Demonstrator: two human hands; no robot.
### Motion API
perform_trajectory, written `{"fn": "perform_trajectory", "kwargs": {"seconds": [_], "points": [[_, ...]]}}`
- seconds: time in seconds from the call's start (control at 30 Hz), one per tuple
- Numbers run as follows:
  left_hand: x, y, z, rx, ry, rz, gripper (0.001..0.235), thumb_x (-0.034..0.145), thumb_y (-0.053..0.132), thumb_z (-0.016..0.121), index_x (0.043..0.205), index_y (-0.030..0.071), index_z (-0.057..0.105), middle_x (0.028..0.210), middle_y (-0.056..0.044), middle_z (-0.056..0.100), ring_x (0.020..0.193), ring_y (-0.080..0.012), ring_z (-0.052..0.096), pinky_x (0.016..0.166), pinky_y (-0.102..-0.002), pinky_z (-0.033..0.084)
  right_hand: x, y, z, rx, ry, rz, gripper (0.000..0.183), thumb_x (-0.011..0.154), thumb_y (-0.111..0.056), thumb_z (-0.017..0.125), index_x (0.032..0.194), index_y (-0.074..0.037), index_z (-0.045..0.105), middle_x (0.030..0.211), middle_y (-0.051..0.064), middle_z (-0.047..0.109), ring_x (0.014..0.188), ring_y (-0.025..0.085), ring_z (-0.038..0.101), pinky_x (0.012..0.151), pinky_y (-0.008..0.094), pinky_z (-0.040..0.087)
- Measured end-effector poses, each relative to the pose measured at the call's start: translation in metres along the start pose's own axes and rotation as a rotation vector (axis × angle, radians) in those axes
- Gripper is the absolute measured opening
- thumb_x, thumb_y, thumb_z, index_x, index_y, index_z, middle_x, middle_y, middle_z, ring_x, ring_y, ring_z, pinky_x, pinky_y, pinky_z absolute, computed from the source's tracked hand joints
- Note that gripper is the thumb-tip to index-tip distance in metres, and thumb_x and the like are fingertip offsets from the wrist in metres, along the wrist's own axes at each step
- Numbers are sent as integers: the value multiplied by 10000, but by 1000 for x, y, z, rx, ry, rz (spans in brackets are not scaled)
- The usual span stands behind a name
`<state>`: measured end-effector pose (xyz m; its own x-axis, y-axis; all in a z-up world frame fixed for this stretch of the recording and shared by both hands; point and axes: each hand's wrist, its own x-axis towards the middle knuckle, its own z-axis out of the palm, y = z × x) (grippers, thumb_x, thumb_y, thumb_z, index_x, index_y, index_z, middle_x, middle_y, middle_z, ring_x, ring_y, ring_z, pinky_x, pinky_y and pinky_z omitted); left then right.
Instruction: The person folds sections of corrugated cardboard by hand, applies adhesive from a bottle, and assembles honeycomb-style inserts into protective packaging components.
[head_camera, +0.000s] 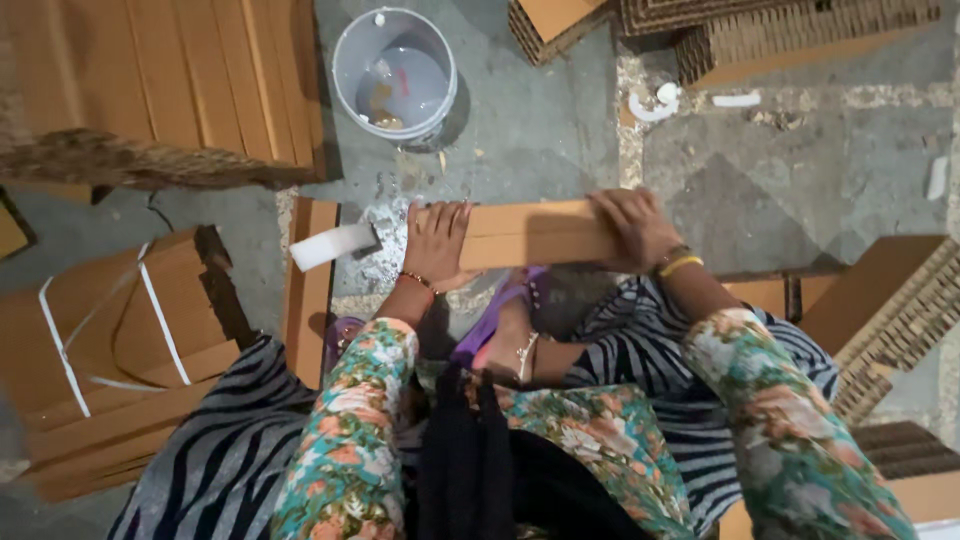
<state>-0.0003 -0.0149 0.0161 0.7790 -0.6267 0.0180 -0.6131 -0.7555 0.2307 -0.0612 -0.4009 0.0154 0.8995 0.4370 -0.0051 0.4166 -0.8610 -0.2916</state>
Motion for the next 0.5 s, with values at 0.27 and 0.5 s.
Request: {"fn": "perform_trajectory", "kwargs": {"seconds": [0.27, 0.5], "points": [[-4, -16, 13, -148, 184, 92, 1092, 643, 579, 787, 1495, -9, 437, 1396, -191, 510, 1342, -373, 445, 1169, -624, 257, -8, 15, 27, -37, -51, 146, 1259, 493, -573, 870, 1540, -76, 376, 1399, 202, 505, 1311, 418, 473, 1169, 572, 281], [-1, -22, 17, -149, 235, 119, 1041, 668, 569, 806, 1469, 1, 459, 1383, -200, 537, 1319, -375, 484, 1169, -637, 260, -4, 17, 24, 40, -2, 126, 1236, 453, -565, 860, 1488, -67, 403, 1313, 183, 556, 1237, 393, 504, 1111, 577, 313]]}}
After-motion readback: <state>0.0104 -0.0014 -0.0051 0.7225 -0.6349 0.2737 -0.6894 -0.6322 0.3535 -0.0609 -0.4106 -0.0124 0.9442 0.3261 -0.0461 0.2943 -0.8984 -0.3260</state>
